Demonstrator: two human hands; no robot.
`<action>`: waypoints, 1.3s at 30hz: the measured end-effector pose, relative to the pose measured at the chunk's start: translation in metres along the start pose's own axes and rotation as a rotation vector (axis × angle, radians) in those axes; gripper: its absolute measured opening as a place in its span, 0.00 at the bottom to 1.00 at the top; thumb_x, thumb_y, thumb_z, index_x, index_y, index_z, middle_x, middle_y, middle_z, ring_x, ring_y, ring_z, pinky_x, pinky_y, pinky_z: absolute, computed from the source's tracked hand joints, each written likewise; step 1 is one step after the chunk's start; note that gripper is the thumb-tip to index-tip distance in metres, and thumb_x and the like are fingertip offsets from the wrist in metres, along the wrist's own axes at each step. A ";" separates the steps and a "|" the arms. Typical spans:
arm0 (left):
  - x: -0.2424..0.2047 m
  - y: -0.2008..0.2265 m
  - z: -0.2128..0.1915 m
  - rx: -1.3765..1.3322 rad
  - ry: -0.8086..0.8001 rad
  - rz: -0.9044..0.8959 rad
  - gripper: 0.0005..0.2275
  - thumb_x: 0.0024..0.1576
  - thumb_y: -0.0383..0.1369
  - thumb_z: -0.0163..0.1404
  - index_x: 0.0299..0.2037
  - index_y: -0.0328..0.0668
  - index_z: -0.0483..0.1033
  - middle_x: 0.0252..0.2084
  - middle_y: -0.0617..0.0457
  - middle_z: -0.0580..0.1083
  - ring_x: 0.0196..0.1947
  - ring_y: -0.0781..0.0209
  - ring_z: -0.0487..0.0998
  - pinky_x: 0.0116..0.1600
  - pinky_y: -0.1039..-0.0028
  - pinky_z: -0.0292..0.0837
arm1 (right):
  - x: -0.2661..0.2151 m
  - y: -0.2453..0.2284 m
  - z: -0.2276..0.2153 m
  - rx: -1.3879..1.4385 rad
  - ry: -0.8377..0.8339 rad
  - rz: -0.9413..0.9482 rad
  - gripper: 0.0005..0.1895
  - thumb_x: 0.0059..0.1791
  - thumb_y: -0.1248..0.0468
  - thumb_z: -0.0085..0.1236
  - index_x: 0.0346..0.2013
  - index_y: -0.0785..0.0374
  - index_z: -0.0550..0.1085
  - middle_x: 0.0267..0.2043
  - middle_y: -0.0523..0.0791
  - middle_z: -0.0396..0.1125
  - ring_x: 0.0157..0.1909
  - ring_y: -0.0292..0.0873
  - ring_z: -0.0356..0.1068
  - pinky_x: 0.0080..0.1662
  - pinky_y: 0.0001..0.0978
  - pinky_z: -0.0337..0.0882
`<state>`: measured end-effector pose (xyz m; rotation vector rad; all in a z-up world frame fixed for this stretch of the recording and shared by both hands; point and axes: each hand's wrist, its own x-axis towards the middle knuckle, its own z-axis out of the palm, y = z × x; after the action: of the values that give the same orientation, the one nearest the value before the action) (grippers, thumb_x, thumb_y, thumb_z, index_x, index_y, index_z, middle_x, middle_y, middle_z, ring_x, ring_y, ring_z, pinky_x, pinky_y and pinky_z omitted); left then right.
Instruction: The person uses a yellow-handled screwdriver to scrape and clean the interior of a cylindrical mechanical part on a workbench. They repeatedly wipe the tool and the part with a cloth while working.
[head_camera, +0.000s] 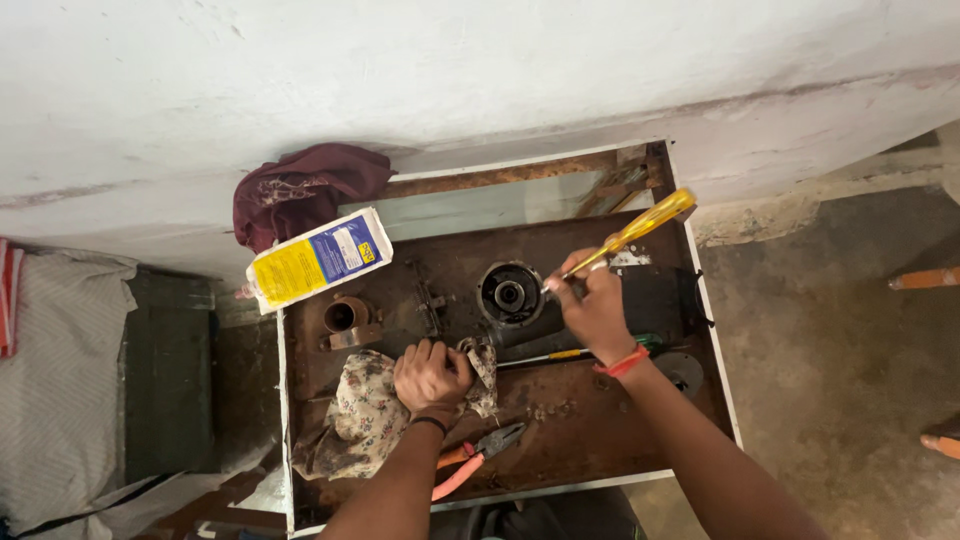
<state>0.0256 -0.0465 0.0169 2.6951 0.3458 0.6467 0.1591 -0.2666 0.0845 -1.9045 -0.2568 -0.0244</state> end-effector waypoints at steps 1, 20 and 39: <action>-0.002 0.001 -0.001 -0.004 -0.001 0.000 0.08 0.47 0.31 0.53 0.16 0.42 0.70 0.21 0.50 0.70 0.23 0.53 0.71 0.30 0.63 0.67 | 0.000 0.001 -0.001 0.011 -0.006 -0.025 0.13 0.49 0.75 0.63 0.42 0.66 0.67 0.33 0.46 0.70 0.33 0.33 0.69 0.35 0.25 0.69; -0.002 0.000 -0.002 0.006 0.004 -0.004 0.09 0.48 0.31 0.53 0.17 0.43 0.71 0.23 0.50 0.71 0.25 0.53 0.72 0.33 0.64 0.67 | 0.000 -0.006 0.000 0.046 -0.095 -0.057 0.11 0.52 0.75 0.57 0.43 0.66 0.63 0.39 0.48 0.75 0.43 0.37 0.78 0.44 0.28 0.75; -0.002 0.003 -0.004 -0.003 0.017 0.000 0.09 0.48 0.30 0.53 0.16 0.42 0.70 0.22 0.49 0.70 0.25 0.52 0.72 0.32 0.63 0.67 | -0.015 -0.010 0.008 0.052 0.001 -0.007 0.13 0.52 0.75 0.58 0.44 0.66 0.63 0.36 0.48 0.75 0.38 0.35 0.73 0.41 0.27 0.72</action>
<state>0.0222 -0.0482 0.0208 2.6881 0.3494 0.6701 0.1416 -0.2590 0.0889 -1.8517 -0.2608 -0.0237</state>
